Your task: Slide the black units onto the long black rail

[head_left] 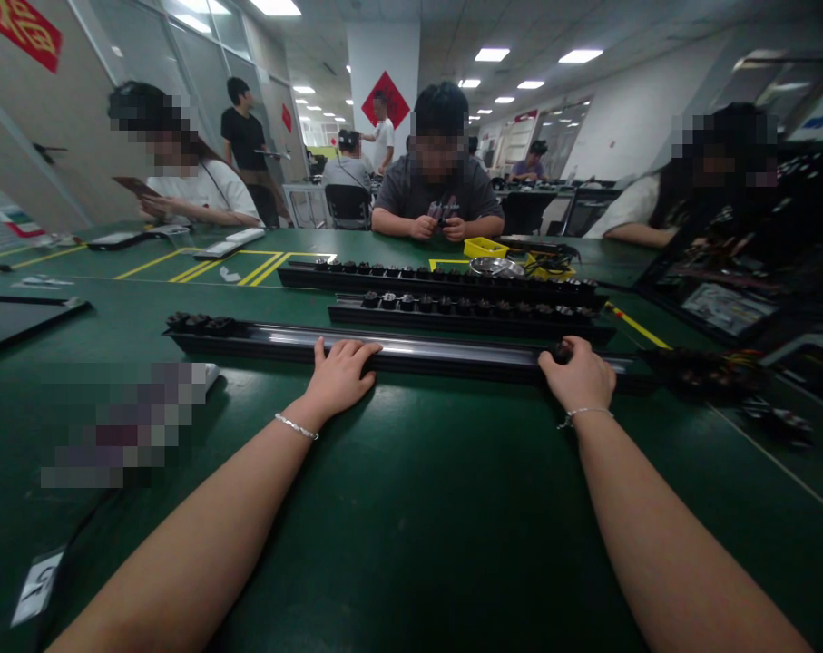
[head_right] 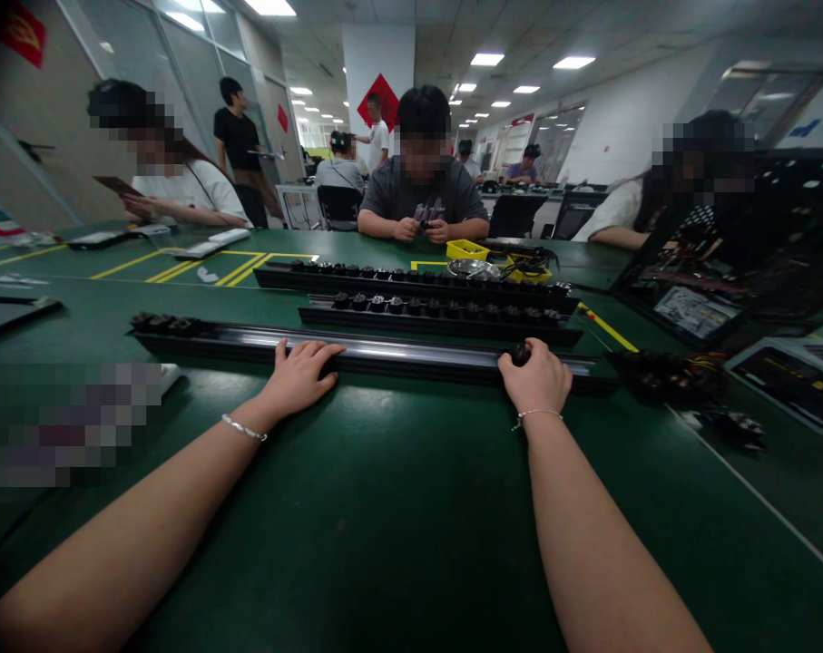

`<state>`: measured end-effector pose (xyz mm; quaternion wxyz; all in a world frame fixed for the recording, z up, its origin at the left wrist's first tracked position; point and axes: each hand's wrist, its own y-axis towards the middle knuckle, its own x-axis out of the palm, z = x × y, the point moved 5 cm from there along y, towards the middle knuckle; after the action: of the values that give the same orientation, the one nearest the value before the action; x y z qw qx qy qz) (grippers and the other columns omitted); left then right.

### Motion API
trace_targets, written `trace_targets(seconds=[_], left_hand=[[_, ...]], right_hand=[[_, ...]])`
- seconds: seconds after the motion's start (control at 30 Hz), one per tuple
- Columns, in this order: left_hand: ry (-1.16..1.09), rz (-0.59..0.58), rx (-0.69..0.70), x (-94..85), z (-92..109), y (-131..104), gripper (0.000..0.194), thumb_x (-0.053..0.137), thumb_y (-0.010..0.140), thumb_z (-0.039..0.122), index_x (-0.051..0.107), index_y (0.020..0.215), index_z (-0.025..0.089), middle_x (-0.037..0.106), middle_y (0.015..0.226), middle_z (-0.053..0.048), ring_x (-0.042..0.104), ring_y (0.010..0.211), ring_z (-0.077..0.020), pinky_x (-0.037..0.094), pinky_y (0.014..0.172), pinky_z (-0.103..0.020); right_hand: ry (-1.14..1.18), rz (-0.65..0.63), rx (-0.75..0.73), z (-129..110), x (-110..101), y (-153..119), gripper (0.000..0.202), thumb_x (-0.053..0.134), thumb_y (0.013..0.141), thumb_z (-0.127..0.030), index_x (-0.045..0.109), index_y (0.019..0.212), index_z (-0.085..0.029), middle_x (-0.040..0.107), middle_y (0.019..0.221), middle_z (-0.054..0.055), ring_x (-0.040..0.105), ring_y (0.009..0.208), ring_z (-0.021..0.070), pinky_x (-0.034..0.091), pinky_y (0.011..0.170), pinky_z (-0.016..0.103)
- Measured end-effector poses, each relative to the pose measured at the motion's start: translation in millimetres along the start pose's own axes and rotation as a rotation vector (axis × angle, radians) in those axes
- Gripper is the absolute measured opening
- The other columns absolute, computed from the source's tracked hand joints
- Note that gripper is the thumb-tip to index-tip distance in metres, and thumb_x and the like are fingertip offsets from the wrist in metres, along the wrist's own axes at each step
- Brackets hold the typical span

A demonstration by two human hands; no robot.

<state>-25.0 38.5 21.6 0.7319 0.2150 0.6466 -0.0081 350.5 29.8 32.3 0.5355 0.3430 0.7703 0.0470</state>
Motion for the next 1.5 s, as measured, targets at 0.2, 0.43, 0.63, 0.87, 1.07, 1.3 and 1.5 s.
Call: trace_targets(seconds=[0.2,0.43,0.63,0.87,1.07,1.3,1.5], left_hand=[[0.013,-0.007,-0.016,0.2,0,0,0.046,0.047,0.084,0.034,0.047,0.129,0.031,0.056,0.126,-0.006,0.045,0.121,-0.0286,0.009,0.108,-0.061],[0.016,0.001,0.003,-0.5,0,0,0.046,0.047,0.083,0.034,0.047,0.129,0.030,0.056,0.125,-0.006,0.046,0.120,-0.0285,0.010,0.108,-0.062],[0.014,0.006,0.008,-0.1,-1,0,0.045,0.046,0.083,0.034,0.047,0.128,0.030,0.057,0.124,-0.006,0.046,0.119,-0.0281,0.011,0.107,-0.063],[0.014,0.009,0.011,0.5,-2,0,0.045,0.047,0.083,0.034,0.047,0.128,0.031,0.057,0.124,-0.006,0.046,0.119,-0.0280,0.011,0.107,-0.063],[0.037,0.000,0.008,0.6,-1,0,0.044,0.046,0.084,0.035,0.046,0.128,0.030,0.056,0.125,-0.006,0.046,0.119,-0.0281,0.011,0.107,-0.062],[0.033,-0.001,0.010,1.0,-1,0,0.045,0.046,0.084,0.035,0.046,0.129,0.031,0.056,0.125,-0.006,0.046,0.120,-0.0287,0.011,0.107,-0.063],[0.030,-0.006,0.005,0.7,-1,0,0.046,0.046,0.083,0.035,0.047,0.129,0.030,0.056,0.125,-0.006,0.045,0.120,-0.0289,0.011,0.108,-0.062]], right_hand=[[0.026,0.042,0.013,5,2,3,0.048,0.051,0.071,-0.039,0.055,0.114,-0.017,0.065,0.101,0.011,0.057,0.094,0.0263,0.036,0.092,0.042],[0.034,0.081,0.030,3,0,1,0.043,0.051,0.071,-0.035,0.056,0.110,-0.018,0.064,0.100,0.010,0.056,0.096,0.0257,0.033,0.095,0.043],[0.017,0.096,0.082,11,-2,3,0.042,0.051,0.071,-0.036,0.057,0.108,-0.018,0.064,0.096,0.010,0.055,0.093,0.0252,0.032,0.095,0.043],[0.000,0.077,0.087,14,0,5,0.042,0.049,0.072,-0.036,0.059,0.108,-0.017,0.063,0.095,0.011,0.054,0.093,0.0252,0.031,0.096,0.043],[0.002,0.074,0.094,14,-1,4,0.043,0.049,0.073,-0.035,0.058,0.110,-0.017,0.062,0.093,0.010,0.053,0.092,0.0236,0.031,0.097,0.043],[0.011,0.087,0.095,17,0,6,0.042,0.051,0.072,-0.035,0.060,0.108,-0.017,0.062,0.093,0.009,0.054,0.093,0.0241,0.031,0.099,0.042],[0.020,0.118,0.099,21,0,7,0.041,0.052,0.071,-0.033,0.060,0.107,-0.016,0.062,0.091,0.009,0.054,0.091,0.0237,0.033,0.097,0.043]])
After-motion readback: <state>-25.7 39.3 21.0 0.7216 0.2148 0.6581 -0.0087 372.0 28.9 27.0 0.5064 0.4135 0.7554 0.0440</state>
